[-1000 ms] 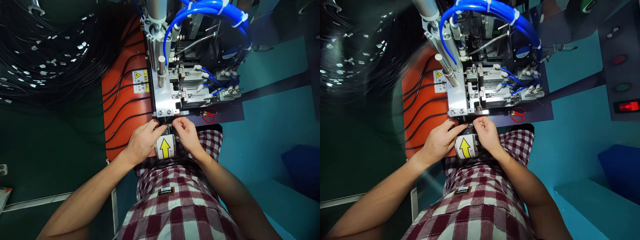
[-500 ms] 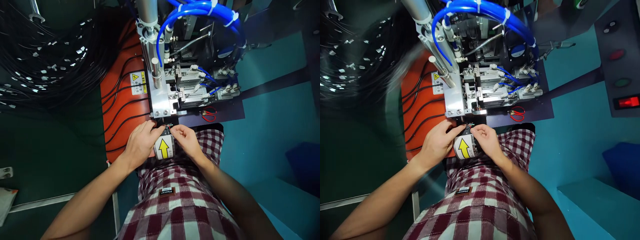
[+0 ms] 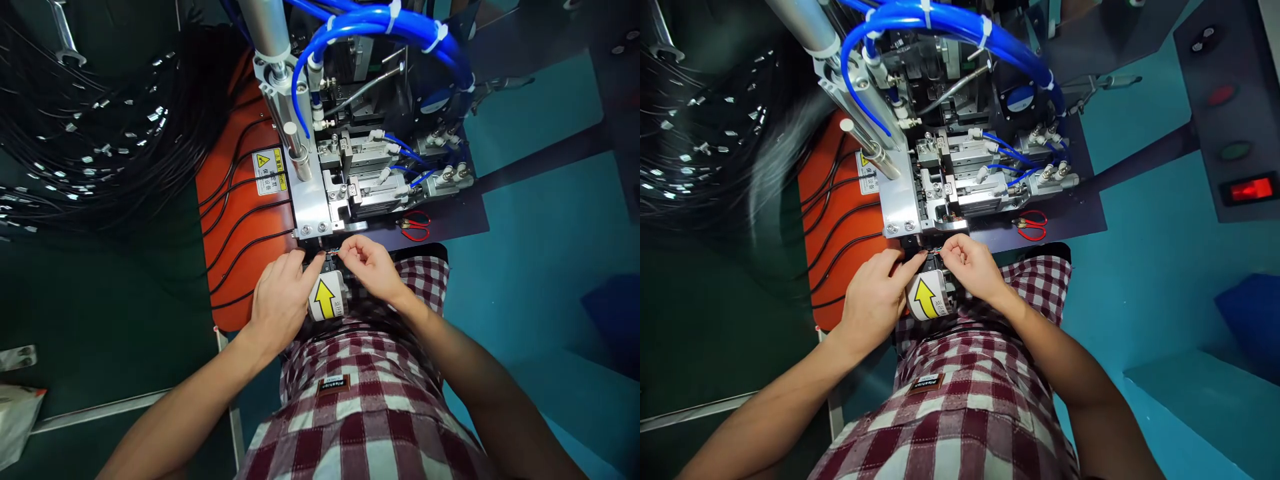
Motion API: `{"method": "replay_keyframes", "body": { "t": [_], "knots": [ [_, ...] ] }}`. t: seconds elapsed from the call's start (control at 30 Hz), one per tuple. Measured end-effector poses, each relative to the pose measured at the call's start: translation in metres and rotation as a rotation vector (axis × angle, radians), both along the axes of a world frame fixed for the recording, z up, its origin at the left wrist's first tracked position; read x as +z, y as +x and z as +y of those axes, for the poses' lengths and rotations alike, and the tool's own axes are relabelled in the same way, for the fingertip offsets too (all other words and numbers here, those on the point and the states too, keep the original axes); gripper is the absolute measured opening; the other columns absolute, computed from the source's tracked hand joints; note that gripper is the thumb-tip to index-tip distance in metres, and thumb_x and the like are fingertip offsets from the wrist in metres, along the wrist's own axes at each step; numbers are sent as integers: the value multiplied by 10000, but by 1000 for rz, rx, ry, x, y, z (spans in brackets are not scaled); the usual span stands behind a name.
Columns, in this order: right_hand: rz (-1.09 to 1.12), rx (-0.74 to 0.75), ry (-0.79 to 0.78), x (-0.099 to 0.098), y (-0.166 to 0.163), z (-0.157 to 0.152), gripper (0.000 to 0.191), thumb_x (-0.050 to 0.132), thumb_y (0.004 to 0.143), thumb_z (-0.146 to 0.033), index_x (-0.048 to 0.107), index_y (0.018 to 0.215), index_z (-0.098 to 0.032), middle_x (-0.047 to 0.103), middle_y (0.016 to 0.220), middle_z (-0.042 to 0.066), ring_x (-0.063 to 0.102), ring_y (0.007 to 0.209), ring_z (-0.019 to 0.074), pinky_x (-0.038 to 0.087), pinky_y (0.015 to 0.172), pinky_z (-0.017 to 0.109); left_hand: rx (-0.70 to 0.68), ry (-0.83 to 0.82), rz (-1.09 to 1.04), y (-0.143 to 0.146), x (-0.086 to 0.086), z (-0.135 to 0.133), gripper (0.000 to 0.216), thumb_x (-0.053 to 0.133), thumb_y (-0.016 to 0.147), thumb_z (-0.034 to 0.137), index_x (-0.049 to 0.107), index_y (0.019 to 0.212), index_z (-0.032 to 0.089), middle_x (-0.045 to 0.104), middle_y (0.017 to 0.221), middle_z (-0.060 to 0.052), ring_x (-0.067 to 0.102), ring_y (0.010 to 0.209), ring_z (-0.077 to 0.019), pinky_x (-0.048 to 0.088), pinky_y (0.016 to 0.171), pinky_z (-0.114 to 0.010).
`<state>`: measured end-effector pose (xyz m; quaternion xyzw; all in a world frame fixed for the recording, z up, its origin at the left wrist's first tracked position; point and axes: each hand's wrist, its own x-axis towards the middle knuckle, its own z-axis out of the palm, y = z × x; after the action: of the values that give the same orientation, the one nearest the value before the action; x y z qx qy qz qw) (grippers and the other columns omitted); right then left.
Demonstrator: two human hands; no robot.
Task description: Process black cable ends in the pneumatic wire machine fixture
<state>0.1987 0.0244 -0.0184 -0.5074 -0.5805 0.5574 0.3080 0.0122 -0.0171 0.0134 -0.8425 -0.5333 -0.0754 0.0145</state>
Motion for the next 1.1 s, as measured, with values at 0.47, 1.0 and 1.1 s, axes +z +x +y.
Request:
{"method": "replay_keyframes", "body": {
  "t": [0.47, 1.0, 1.1],
  "knots": [
    [208, -137, -223, -15, -2, -1, 334, 565, 849, -506, 554, 800, -176, 468, 558, -63, 432, 432, 80, 341, 439, 223, -7, -35, -150, -1, -4, 3, 357, 378, 924, 165, 619, 1187, 169, 584, 965, -107, 520, 862, -222, 417, 724, -332],
    [206, -294, -26, -21, -32, -14, 260, 505, 902, -435, 483, 782, -206, 443, 647, -44, 413, 524, 91, 320, 494, 243, 7, -72, -188, 3, -8, 7, 376, 383, 883, 98, 640, 1152, 151, 582, 889, -103, 506, 806, -228, 405, 690, -342],
    [336, -287, -194, -21, -33, -13, 308, 535, 864, -496, 451, 769, -216, 391, 601, -70, 355, 454, 76, 285, 440, 238, 31, -81, -261, 2, -10, 7, 370, 390, 886, 102, 642, 1150, 167, 580, 900, -97, 514, 823, -226, 423, 721, -349]
  ]
}}
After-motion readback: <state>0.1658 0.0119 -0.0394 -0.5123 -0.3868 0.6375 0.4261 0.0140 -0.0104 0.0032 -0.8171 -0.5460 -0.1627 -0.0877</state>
